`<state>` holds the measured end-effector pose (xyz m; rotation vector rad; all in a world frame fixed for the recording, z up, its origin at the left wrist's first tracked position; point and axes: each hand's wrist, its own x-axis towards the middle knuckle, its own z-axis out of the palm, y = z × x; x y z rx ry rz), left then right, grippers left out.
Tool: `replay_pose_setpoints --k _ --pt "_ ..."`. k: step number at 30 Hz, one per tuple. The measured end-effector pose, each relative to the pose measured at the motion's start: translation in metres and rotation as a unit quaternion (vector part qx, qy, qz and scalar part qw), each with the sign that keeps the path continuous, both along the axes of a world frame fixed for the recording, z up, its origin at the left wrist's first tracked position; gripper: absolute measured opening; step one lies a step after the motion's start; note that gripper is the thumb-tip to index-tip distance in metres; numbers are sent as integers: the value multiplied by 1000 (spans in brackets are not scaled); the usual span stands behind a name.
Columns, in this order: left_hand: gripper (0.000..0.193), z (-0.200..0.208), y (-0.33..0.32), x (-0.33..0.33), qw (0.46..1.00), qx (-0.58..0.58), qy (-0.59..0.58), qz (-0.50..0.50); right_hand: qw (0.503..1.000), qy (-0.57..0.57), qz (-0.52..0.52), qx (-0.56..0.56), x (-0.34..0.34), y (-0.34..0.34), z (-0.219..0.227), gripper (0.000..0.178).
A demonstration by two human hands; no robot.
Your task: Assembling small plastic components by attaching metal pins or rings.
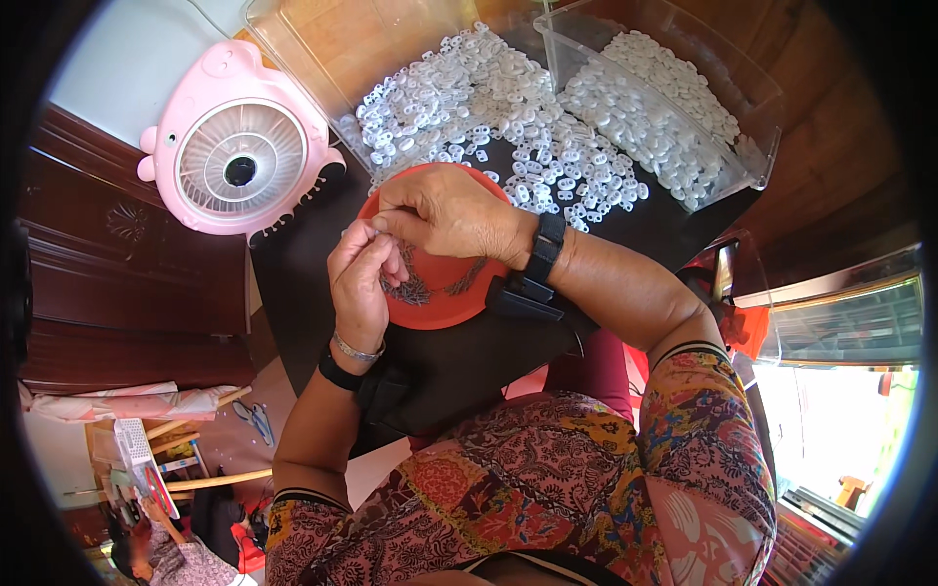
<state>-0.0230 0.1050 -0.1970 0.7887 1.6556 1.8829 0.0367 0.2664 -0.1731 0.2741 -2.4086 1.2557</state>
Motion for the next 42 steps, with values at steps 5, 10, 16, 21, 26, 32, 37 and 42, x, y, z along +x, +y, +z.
replay_pose_setpoints --k 5,10,16,21,26,32,37,42 --pt "15 -1 -3 -11 998 -5 -33 44 988 36 -148 41 -5 22 10 21" --pt "14 -1 -3 -11 999 6 -29 30 899 -42 -335 279 -15 87 -19 15" --pt "14 0 -4 -11 1000 2 -20 23 894 -51 -276 349 -20 99 -47 15" --pt "14 -1 -4 -11 999 6 -27 21 882 -83 -285 366 -24 98 -48 16" --pt "14 0 -3 -8 1000 5 -22 15 873 -83 -293 381 -23 94 -48 15" --pt "14 -2 -2 -8 999 19 -24 21 870 -96 -303 376 -25 83 -43 19" --pt "13 0 -2 -6 999 20 -22 24 902 -78 -313 288 -25 87 -42 21" --pt "14 4 -4 -5 999 24 -32 32 966 -157 -29 -203 -16 45 -11 18"
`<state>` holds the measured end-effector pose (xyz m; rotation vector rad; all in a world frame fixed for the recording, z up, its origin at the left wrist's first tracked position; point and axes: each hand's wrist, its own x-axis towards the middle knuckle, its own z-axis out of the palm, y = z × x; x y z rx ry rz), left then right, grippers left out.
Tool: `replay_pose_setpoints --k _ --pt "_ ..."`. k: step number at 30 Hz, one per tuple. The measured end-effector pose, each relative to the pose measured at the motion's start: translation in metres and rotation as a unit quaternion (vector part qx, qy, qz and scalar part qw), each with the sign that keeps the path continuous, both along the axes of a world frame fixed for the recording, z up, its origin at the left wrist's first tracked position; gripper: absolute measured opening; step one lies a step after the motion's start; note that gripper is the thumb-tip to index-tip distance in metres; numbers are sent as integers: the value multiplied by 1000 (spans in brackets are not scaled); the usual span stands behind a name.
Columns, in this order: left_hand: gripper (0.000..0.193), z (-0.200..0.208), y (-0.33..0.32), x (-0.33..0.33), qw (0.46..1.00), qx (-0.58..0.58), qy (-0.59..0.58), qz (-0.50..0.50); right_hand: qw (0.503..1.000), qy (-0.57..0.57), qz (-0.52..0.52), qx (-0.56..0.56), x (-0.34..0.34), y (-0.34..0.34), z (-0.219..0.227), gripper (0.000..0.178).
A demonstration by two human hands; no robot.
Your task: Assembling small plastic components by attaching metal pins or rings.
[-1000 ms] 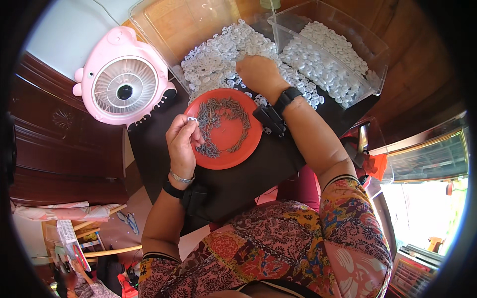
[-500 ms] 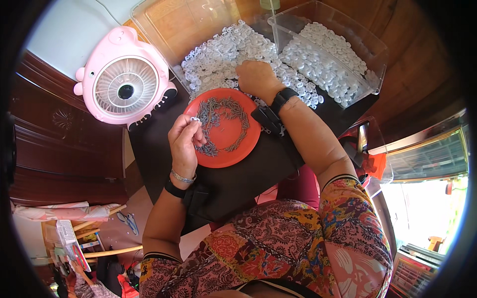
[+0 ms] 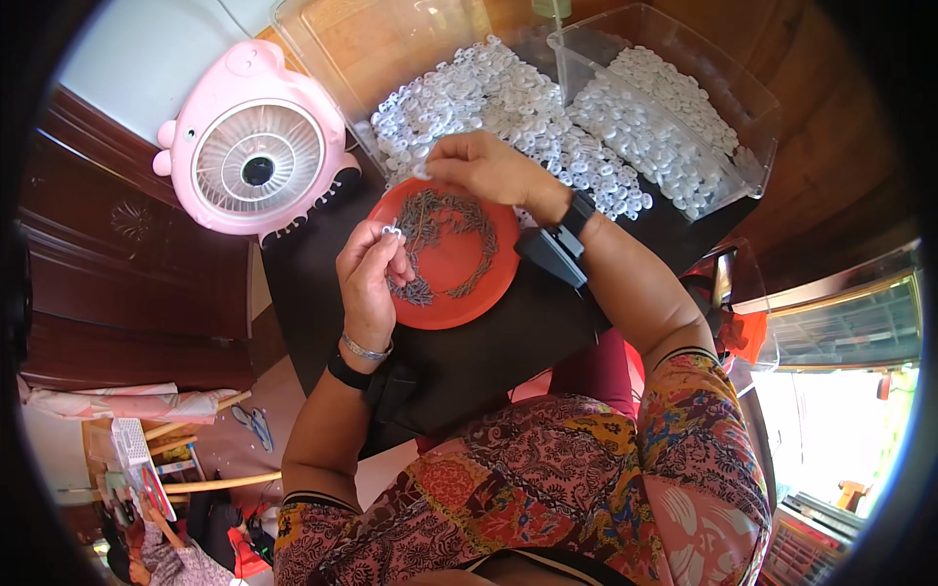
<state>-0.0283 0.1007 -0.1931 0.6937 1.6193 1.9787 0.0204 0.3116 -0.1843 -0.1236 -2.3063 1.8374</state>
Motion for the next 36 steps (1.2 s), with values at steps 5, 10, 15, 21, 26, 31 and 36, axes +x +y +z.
replay_pose_setpoints --k 5,10,15,21,26,31,36 --pt "15 1 -1 -1 1000 -21 22 4 991 -26 87 -93 12 -32 17 17" --pt "15 0 1 -1 1000 -21 15 3 990 -11 97 -105 13 -39 17 17" --pt "16 -1 0 -1 1000 -15 22 3 990 -2 87 -112 12 -40 13 17" --pt "16 -2 1 0 1000 -13 18 7 995 11 76 -69 11 -41 4 17" --pt "16 -3 0 -1 1000 -9 16 13 992 1 60 -112 14 -44 14 16" --pt "16 -3 0 -1 1000 -11 8 17 993 10 73 -91 12 -44 10 15" --pt "16 -4 1 -1 1000 -13 13 16 995 27 72 -70 12 -44 6 15"
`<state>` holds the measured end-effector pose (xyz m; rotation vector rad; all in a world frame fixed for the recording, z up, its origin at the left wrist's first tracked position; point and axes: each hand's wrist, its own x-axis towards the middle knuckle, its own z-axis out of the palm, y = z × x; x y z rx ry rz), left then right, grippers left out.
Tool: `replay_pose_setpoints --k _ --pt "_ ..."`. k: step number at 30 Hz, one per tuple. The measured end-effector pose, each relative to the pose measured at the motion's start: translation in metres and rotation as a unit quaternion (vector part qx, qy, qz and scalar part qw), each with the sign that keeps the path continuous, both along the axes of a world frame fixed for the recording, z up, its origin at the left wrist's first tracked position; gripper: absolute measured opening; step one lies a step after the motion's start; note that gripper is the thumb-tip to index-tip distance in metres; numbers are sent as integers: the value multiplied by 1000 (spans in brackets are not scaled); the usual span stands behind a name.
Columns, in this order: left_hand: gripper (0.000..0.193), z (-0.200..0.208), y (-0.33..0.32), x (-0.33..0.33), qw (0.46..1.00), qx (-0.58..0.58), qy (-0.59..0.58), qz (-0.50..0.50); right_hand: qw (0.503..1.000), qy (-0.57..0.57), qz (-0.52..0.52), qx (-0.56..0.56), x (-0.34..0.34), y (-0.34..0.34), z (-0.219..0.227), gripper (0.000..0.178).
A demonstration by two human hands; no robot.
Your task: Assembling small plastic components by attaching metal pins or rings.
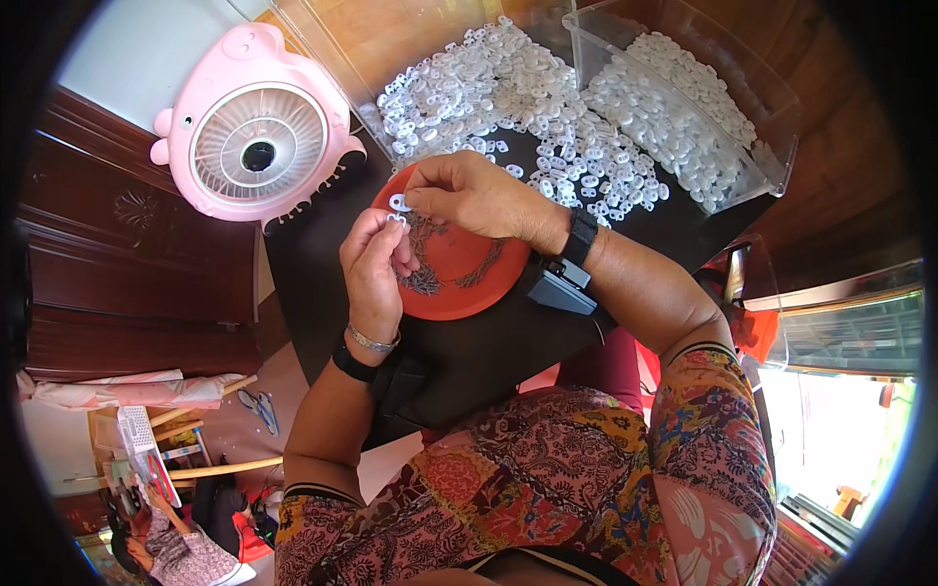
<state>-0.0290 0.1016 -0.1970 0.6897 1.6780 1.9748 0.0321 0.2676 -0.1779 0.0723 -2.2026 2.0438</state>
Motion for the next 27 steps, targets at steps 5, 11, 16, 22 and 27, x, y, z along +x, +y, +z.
replay_pose_setpoints --k 5,11,16,22,27 --pt "15 1 1 2 1000 -13 6 3 995 4 -6 104 2 -2 1 14" --pt "14 -1 1 1 1000 -6 -1 -2 988 41 -23 147 2 -4 0 13" --pt "12 -4 2 0 1000 20 -13 5 990 104 -55 79 0 -12 -6 15" --pt "14 -2 0 0 999 21 -44 21 970 171 -48 166 5 -13 4 22" --pt "18 1 1 3 997 25 -73 10 937 205 -92 266 6 -13 -2 33"
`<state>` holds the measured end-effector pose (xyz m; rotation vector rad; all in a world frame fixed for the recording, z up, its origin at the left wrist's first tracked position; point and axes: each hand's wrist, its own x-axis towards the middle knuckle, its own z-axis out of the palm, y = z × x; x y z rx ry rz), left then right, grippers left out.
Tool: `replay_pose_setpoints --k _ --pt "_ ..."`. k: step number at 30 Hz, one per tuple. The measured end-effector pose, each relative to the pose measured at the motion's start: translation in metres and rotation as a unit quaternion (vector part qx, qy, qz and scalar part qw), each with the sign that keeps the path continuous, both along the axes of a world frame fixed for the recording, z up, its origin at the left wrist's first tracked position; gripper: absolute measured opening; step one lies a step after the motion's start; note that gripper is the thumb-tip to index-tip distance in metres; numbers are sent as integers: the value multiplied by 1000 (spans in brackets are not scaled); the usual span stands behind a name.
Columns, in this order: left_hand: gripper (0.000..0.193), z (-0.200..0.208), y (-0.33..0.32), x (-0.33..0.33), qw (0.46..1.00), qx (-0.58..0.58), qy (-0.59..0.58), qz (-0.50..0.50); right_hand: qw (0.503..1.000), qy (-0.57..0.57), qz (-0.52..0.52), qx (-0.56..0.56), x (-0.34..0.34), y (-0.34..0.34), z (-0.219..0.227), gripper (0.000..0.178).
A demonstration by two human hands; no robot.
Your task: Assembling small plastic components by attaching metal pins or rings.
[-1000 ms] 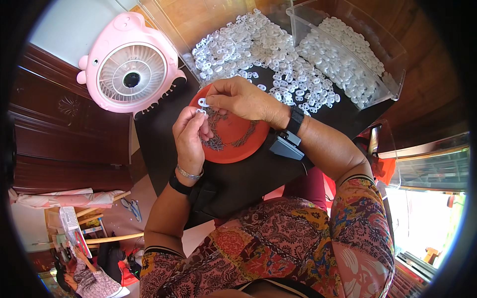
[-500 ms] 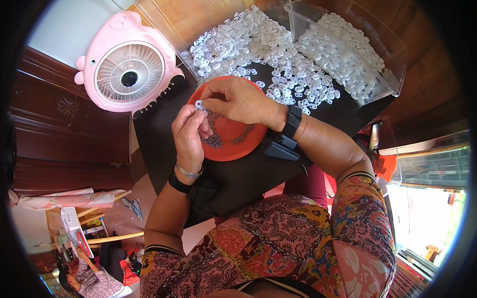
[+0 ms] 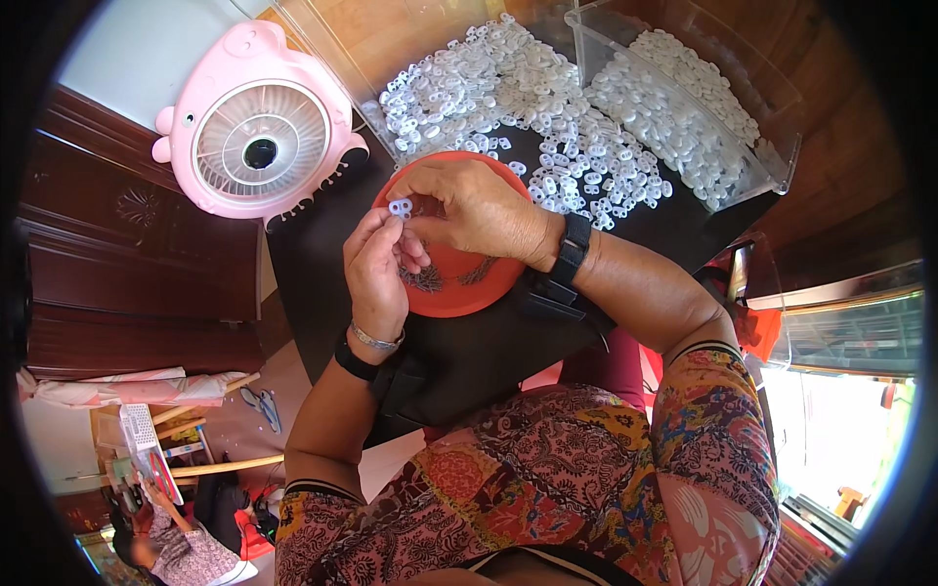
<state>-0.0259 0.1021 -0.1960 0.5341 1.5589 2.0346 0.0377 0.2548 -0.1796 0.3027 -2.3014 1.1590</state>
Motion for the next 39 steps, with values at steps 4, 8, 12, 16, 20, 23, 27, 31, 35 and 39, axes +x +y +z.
replay_pose_setpoints --k 4,8,12,16,20,23,27,31,35,39 --pt "21 2 0 -1 999 19 -38 -8 999 19 18 32 -2 2 0 32" --pt "22 -2 -1 -4 999 12 -22 -31 998 2 27 53 -1 1 2 33" --pt "23 -1 1 0 1000 2 -13 -6 996 39 7 76 0 -2 2 35" --pt "27 -4 0 -2 1000 -23 -11 -15 989 19 -15 149 2 -3 3 34" --pt "27 -4 -1 -3 1000 -6 -14 -18 987 10 -12 161 3 -3 -3 30" --pt "27 -4 -1 -2 1000 -7 -7 -13 987 5 -5 158 3 -4 -4 27" --pt "28 -3 -1 0 1000 -5 6 -14 988 51 -6 144 1 -6 -5 16" --pt "30 -2 -1 2 1000 -3 19 -17 990 48 -4 135 3 -8 -4 15" --pt "30 -2 -1 3 1000 3 20 -19 986 53 -11 156 3 -8 -7 14" --pt "28 -2 1 2 999 41 29 -5 992 35 1 125 1 -5 -3 25"
